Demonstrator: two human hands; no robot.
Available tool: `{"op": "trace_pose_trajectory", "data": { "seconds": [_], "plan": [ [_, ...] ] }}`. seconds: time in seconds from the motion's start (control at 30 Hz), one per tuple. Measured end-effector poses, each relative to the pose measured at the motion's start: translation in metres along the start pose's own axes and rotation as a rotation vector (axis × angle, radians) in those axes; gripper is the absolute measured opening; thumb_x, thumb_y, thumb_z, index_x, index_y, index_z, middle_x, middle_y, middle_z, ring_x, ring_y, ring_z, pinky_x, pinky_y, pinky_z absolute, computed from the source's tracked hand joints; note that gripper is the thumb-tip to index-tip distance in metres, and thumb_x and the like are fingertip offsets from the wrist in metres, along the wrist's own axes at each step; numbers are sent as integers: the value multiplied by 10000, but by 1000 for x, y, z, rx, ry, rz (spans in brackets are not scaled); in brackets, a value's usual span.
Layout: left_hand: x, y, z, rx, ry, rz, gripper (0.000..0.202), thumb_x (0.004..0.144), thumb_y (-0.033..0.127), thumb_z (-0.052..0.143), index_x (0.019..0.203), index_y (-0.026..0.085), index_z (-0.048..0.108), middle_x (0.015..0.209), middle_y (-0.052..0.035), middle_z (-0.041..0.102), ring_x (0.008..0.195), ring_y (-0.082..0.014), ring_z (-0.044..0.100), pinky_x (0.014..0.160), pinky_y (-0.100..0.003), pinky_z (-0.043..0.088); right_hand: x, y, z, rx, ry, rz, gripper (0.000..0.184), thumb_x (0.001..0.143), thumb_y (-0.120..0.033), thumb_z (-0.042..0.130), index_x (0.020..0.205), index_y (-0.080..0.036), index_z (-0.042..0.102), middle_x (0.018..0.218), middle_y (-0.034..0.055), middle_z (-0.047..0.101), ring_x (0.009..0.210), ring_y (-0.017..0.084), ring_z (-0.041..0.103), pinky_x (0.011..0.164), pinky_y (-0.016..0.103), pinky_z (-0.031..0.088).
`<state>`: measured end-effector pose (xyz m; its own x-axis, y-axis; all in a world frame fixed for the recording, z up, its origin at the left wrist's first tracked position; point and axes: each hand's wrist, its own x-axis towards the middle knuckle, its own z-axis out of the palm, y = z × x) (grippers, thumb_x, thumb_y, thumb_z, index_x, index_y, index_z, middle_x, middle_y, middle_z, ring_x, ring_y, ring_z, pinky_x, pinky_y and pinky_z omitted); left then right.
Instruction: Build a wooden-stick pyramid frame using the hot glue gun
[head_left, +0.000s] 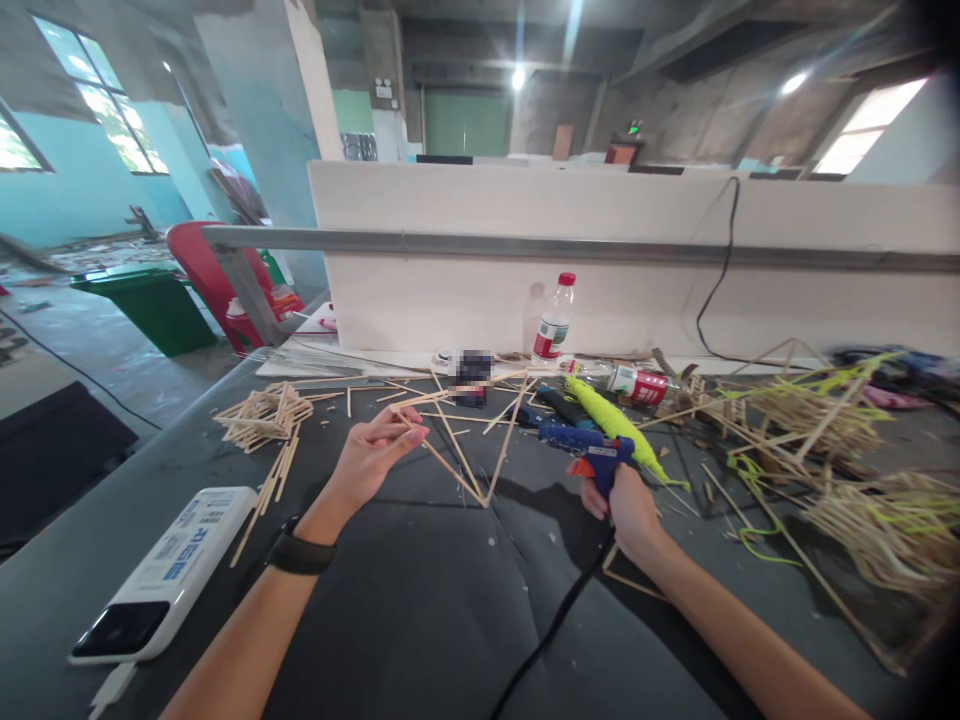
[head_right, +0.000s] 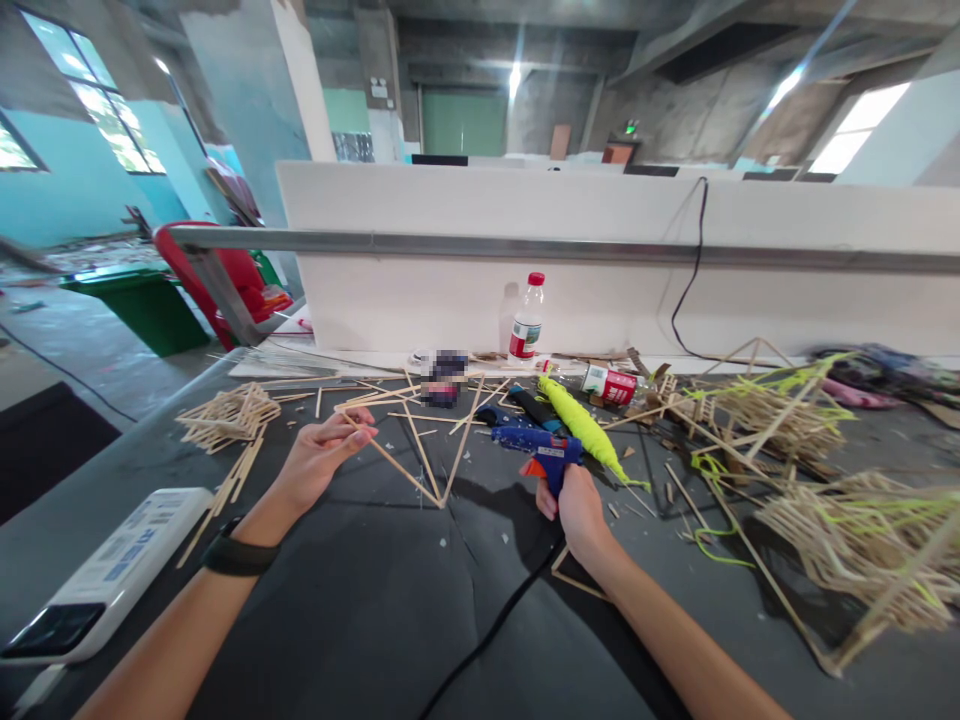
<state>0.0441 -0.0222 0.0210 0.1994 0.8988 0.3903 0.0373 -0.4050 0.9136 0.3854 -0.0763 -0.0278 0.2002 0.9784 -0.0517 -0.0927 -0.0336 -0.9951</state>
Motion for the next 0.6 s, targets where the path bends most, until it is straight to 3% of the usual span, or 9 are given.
{"op": "trace_pose_trajectory", "data": {
  "seconds": [0.6],
  "plan": [
    [3, -8, 1, -20, 13, 52, 106, 839, 315, 735, 891, 266, 814, 922, -48, 526, 954, -180, 492, 846, -302, 426, 2, 4, -2, 29, -1, 4, 337, 800, -352, 375, 805, -165, 655, 337, -63, 345, 317, 127, 315, 408, 284, 242]
  ]
}}
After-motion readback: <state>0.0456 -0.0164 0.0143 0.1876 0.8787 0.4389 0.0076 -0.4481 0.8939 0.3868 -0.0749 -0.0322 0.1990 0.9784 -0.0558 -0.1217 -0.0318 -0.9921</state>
